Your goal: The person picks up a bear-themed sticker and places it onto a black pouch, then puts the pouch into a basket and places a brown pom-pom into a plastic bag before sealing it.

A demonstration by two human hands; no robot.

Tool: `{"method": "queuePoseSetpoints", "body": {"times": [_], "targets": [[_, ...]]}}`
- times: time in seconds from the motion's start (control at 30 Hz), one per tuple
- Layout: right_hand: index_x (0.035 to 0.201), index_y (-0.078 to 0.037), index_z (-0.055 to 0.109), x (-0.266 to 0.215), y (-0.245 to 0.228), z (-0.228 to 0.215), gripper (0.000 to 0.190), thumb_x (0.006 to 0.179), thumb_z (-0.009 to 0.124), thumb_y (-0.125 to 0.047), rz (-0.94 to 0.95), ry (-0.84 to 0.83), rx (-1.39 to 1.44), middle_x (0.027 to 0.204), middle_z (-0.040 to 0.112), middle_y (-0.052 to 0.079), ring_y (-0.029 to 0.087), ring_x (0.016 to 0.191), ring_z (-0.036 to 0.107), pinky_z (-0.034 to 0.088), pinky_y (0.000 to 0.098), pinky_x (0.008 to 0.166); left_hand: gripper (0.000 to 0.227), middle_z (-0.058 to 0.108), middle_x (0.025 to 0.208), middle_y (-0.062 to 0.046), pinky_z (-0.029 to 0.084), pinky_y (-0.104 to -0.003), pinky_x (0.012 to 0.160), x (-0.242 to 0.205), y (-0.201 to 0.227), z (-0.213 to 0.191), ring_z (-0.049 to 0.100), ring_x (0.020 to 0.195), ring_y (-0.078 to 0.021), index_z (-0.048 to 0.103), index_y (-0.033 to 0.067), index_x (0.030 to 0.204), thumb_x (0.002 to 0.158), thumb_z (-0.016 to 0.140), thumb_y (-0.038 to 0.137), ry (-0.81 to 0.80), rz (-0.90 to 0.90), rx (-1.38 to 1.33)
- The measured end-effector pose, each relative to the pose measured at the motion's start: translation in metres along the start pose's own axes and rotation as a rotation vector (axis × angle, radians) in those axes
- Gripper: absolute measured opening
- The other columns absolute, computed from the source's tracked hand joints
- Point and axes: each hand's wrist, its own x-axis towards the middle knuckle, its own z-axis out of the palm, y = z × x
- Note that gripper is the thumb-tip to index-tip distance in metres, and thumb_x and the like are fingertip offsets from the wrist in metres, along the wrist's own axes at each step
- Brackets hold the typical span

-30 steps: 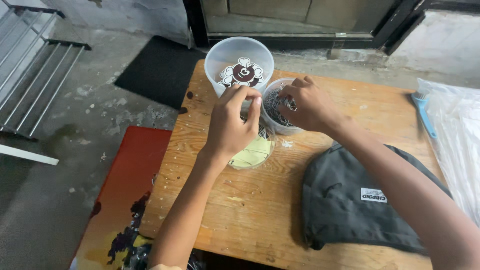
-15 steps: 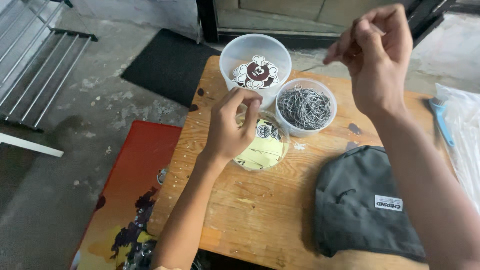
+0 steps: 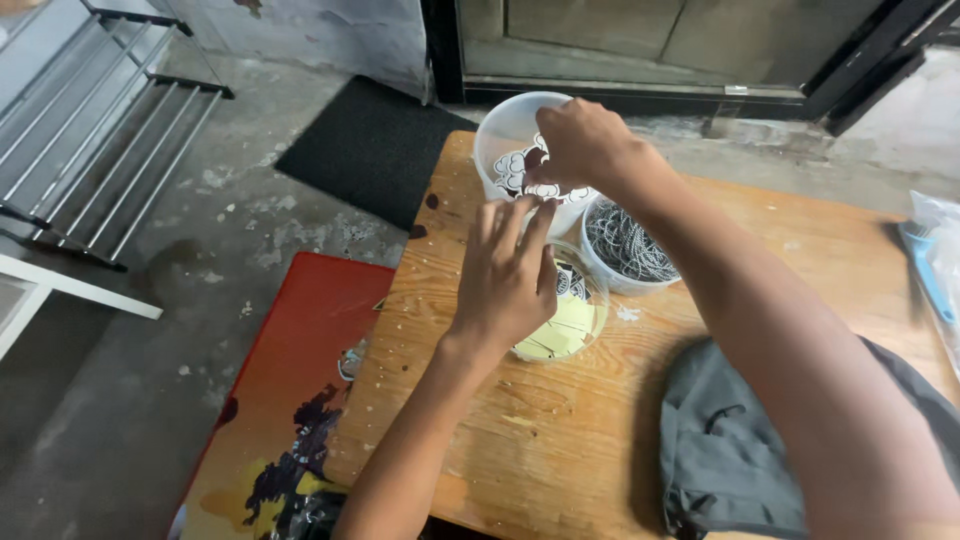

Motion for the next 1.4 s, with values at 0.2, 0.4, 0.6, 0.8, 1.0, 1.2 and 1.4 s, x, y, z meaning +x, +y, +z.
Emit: {"method": "queuePoseSetpoints", "body": {"times": [0.2,0.4,0.6,0.8,1.0,1.2,1.4], "targets": [[0.12,-0.002,0.052,0.002,-0.002,0.001,0.084,0.07,0.089,-0.058,-0.011,-0.085,-0.061,0.106,0.067,0.021,0.041,0.097,0.067,0.056,0.0527,0.073,0.041,0.054,0.128,-0.02,0.047,-0.048,0.094,-0.001,-0.004,0.004,0.052,0.109,-0.0348,0.05,0.0003,0.13,0.09,0.058,0.003,-0.008,-0.037,-0.045],[0.114,-0.003,0.054,-0.02,0.001,-0.025,0.044,0.084,0.072,-0.029,-0.046,0.022,0.195,0.093,0.068,0.02,0.04,0.091,0.068,0.054,0.0509,0.07,0.051,0.053,0.125,-0.014,0.052,-0.05,0.082,-0.007,-0.012,0.018,0.055,0.111,-0.0392,0.055,0.0055,0.132,0.081,0.06,0.002,0.052,-0.041,-0.039],[0.096,-0.002,0.068,-0.101,0.04,-0.065,0.021,0.091,0.07,-0.022,-0.164,0.228,0.607,0.066,0.053,0.018,0.029,0.068,0.054,0.043,0.0479,0.062,0.055,0.046,0.136,-0.023,0.043,-0.05,0.106,0.003,0.026,0.001,0.048,0.126,-0.0437,0.044,-0.0045,0.138,0.095,0.062,0.024,0.361,-0.05,-0.301],[0.08,-0.002,0.065,-0.268,0.047,-0.088,0.023,0.089,0.075,-0.02,-0.011,0.113,0.872,0.047,0.048,0.0,0.009,0.048,0.042,0.033,0.0213,0.047,0.04,0.066,0.1,-0.008,0.06,-0.033,0.08,0.013,0.104,-0.008,0.07,0.091,-0.0216,0.056,0.0064,0.117,0.085,0.079,0.015,-0.127,-0.25,-1.075],[0.11,-0.009,0.054,-0.373,0.102,0.01,0.034,0.091,0.073,-0.03,0.418,0.355,0.774,0.066,0.065,0.015,0.026,0.062,0.063,0.043,0.039,0.059,0.006,0.07,0.067,-0.018,0.062,-0.032,0.043,-0.002,0.17,0.026,0.072,0.052,-0.0275,0.064,0.0012,0.09,0.094,0.063,0.006,-0.465,-0.474,-1.41],[0.091,-0.013,0.072,-0.412,0.131,0.118,0.025,0.091,0.049,-0.023,0.487,0.463,0.889,0.05,0.054,0.003,0.017,0.048,0.053,0.046,0.0318,0.052,0.012,0.073,0.079,-0.018,0.065,-0.032,0.057,-0.038,0.189,0.053,0.075,0.072,-0.0295,0.063,0.0026,0.09,0.097,0.056,0.008,-0.56,-0.419,-1.375],[0.121,-0.014,0.065,-0.418,0.08,0.107,0.029,0.093,0.063,-0.006,0.418,0.633,0.912,0.089,0.078,0.009,0.021,0.079,0.075,0.056,0.0372,0.073,0.016,0.07,0.078,-0.022,0.063,-0.032,0.055,-0.054,0.185,0.051,0.075,0.077,-0.0324,0.065,-0.0046,0.091,0.096,0.054,0.006,-0.457,-0.274,-1.222]]}}
